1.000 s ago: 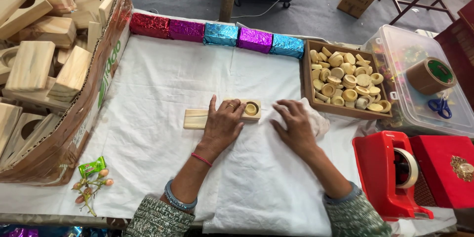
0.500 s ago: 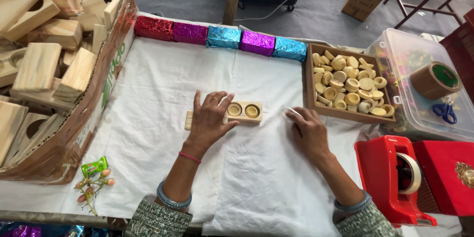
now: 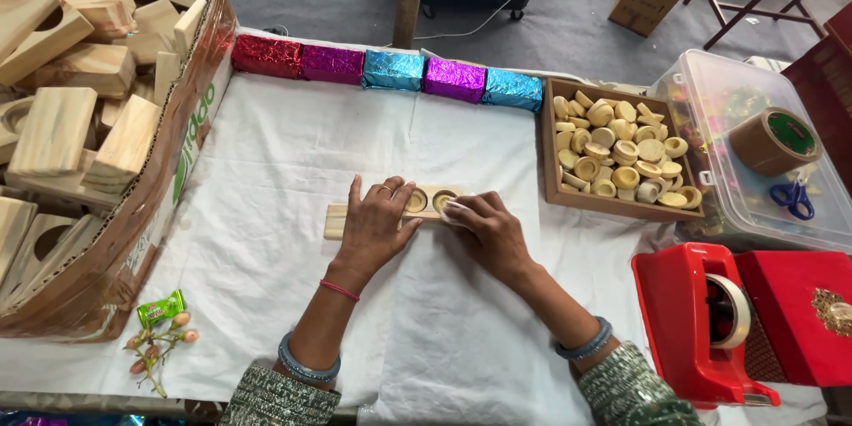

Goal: The person wipes a wooden box and small wooden pieces with a cloth, then places the pieces into the box. Finally, the person wraps the assembled wooden item in a sheet of metallic foil.

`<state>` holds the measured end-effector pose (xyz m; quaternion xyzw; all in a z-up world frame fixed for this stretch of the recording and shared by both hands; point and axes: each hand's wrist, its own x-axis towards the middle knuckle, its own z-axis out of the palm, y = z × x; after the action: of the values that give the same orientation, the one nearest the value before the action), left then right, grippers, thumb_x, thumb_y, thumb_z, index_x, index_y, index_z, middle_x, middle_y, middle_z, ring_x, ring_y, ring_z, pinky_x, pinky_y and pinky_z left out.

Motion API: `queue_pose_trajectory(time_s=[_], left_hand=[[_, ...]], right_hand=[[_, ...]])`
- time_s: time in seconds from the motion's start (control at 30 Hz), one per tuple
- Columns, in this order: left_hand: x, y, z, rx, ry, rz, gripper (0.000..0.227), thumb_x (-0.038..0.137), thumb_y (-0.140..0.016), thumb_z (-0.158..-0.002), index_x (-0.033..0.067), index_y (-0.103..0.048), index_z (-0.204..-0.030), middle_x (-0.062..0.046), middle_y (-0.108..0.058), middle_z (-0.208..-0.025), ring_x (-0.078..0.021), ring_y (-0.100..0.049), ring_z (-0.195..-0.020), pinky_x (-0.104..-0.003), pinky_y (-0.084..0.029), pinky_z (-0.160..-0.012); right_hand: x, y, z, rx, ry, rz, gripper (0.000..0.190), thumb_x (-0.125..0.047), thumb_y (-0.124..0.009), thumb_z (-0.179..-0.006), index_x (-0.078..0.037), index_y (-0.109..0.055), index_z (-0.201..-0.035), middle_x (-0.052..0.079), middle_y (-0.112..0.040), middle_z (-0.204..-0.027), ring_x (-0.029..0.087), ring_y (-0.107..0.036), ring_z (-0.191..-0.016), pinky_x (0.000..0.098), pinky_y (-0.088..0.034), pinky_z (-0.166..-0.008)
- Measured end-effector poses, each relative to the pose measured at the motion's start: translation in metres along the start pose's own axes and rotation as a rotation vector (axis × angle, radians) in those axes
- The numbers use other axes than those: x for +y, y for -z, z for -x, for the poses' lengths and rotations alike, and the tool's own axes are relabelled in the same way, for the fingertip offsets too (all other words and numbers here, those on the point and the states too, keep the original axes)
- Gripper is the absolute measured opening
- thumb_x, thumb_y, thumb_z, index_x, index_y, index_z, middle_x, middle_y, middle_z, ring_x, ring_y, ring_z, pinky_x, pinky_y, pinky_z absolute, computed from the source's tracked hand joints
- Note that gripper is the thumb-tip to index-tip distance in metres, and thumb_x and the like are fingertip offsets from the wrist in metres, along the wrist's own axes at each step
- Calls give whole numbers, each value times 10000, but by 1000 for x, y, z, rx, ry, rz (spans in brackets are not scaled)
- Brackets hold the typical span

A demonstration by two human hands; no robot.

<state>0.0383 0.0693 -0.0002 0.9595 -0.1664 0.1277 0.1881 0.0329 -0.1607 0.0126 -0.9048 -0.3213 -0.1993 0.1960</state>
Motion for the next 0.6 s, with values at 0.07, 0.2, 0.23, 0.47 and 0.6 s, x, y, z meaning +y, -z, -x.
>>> queue_pose_trajectory(time_s=[0.07,0.2,0.23,0.47,0.6], left_hand=[[0,-4,2,1,-3,-10,623,392,-774,-842,119,-596,-1373,-75,-597,-1354,-226,-598,-1195,-624,-267,-1177],[3,-6,1,7,-14,-41,580,344,-769,-855,121,-602,-1363,-80,-595,-1361,-228,-610,-1181,-603,-293,-1174],[2,-8,-1,15,-15,-42,580,344,-769,-855,121,-602,-1363,-80,-595,-1361,-228,-610,-1181,-603,-293,-1174],[2,-11,2,-2,3,-59,586,356,-762,-866,124,-593,-1376,-81,-583,-1383,-225,-610,-1186,-592,-288,-1183],[-4,-6,1,-55,15,-65,773,470,-788,-811,145,-512,-1456,-107,-526,-1457,-246,-569,-1241,-615,-245,-1183]], right_hand=[[5,11,11,12,-32,-12,293,-154,-756,-879,-143,-745,-1171,34,-722,-1202,256,-646,-1070,362,-606,-833],[20,27,33,12,-156,71,270,-167,-720,-924,-133,-743,-1191,43,-724,-1208,239,-647,-1092,370,-610,-834],[27,27,33,17,-151,75,270,-167,-720,-924,-133,-743,-1191,43,-724,-1208,239,-647,-1092,370,-610,-834],[35,27,33,-138,-150,156,507,-309,-767,-868,-93,-643,-1310,141,-610,-1325,321,-584,-1160,423,-568,-892],[41,20,39,-109,-172,118,409,-225,-724,-901,-136,-684,-1298,102,-618,-1360,295,-597,-1188,406,-569,-934]])
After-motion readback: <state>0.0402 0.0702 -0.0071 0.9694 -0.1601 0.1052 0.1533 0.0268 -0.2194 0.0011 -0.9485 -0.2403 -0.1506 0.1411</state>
